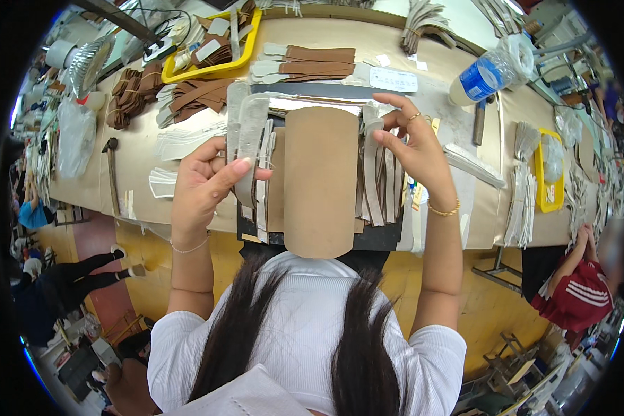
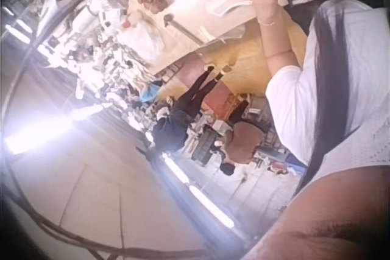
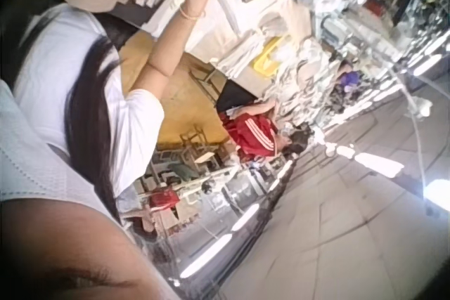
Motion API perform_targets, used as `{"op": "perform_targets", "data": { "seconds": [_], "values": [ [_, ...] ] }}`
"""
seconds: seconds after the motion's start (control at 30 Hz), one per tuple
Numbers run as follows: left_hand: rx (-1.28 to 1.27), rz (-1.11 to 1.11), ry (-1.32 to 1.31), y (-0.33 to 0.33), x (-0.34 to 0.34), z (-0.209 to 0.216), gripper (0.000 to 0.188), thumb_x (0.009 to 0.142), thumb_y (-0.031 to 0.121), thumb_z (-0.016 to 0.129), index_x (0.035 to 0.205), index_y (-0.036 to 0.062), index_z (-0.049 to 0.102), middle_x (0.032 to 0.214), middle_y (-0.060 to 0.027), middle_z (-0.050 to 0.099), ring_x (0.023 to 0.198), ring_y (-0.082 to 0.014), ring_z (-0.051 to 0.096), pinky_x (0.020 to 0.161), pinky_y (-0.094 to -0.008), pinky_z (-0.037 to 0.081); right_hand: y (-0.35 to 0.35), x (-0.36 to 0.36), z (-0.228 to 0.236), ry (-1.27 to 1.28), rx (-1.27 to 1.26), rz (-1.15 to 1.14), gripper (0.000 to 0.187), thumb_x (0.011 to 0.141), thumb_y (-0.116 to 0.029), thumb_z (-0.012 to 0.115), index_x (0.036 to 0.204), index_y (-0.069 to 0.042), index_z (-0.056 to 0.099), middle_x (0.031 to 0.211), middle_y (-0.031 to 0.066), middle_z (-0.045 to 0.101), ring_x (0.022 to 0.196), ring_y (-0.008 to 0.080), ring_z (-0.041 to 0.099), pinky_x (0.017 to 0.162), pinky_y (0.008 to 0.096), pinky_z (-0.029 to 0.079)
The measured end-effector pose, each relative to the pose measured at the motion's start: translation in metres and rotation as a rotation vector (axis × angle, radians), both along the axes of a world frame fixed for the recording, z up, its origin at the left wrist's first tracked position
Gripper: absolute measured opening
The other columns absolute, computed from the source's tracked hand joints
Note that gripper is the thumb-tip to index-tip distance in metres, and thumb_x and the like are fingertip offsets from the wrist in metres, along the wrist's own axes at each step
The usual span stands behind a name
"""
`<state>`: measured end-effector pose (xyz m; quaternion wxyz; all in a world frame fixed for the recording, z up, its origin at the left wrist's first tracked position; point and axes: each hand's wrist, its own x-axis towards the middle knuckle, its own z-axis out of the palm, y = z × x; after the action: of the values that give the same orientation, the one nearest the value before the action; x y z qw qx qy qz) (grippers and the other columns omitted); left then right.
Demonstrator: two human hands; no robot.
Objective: The person repeatedly picks up narrow white fabric strips from a pile, folds them in half lengthwise, and places them on a cardboard template. The person then gathers the folded strips and moves them to a nearby sewing machine.
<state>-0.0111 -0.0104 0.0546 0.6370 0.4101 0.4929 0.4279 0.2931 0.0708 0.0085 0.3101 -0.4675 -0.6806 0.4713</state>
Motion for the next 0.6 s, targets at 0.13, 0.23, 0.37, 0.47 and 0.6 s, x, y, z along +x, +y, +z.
{"op": "perform_targets", "data": {
  "seconds": [0.13,0.23,0.37,0.47,0.6],
  "values": [
    [-0.013,-0.003,-0.037,-0.002,0.008,0.009,0.028,0.089,0.011,0.064,0.11,-0.0049,0.056,0.09,-0.015,0.07,0.073,-0.0097,0.066,0.059,-0.0186,0.049,0.005,-0.022,0.001,-0.206,0.511,-0.207,0.045,0.08,-0.01,0.071,0.122,-0.008,0.056,0.092,0.0027,0.061,0.072,0.0124,0.051,0.067,0.0256,0.043],
    [-0.016,-0.035,-0.046,-0.003,0.011,0.014,0.03,0.088,0.008,0.062,0.112,-0.0082,0.054,0.092,-0.0163,0.068,0.079,-0.0184,0.07,0.064,-0.0247,0.056,0.001,-0.041,0.025,0.118,0.367,-0.104,0.036,0.079,-0.01,0.073,0.112,-0.007,0.062,0.093,0.0033,0.06,0.071,0.0129,0.05,0.066,0.0254,0.044],
    [-0.07,-0.043,-0.095,-0.007,0.014,0.018,0.031,0.087,0.007,0.063,0.112,-0.0086,0.054,0.095,-0.0147,0.067,0.079,-0.0198,0.07,0.065,-0.0259,0.056,-0.011,-0.076,0.06,0.303,0.386,0.058,0.026,0.077,-0.011,0.074,0.101,-0.005,0.066,0.09,0.0023,0.058,0.07,0.0105,0.05,0.063,0.0234,0.043],
    [-0.111,-0.079,-0.053,-0.008,0.015,0.021,0.031,0.087,0.007,0.063,0.112,-0.0087,0.054,0.096,-0.0142,0.067,0.079,-0.0206,0.07,0.067,-0.0259,0.056,-0.013,-0.08,0.071,0.184,0.477,0.091,0.026,0.077,-0.01,0.076,0.1,-0.004,0.066,0.086,0.0014,0.056,0.07,0.0084,0.05,0.062,0.0216,0.042],
    [-0.109,-0.125,-0.037,-0.009,0.015,0.025,0.028,0.087,0.005,0.063,0.11,-0.0078,0.056,0.093,-0.0133,0.068,0.079,-0.0197,0.07,0.067,-0.0249,0.055,-0.015,-0.078,0.073,0.24,0.331,0.076,0.022,0.081,-0.016,0.074,0.097,-0.003,0.067,0.087,0.0013,0.057,0.072,0.0074,0.052,0.063,0.0214,0.043]
  ]
}}
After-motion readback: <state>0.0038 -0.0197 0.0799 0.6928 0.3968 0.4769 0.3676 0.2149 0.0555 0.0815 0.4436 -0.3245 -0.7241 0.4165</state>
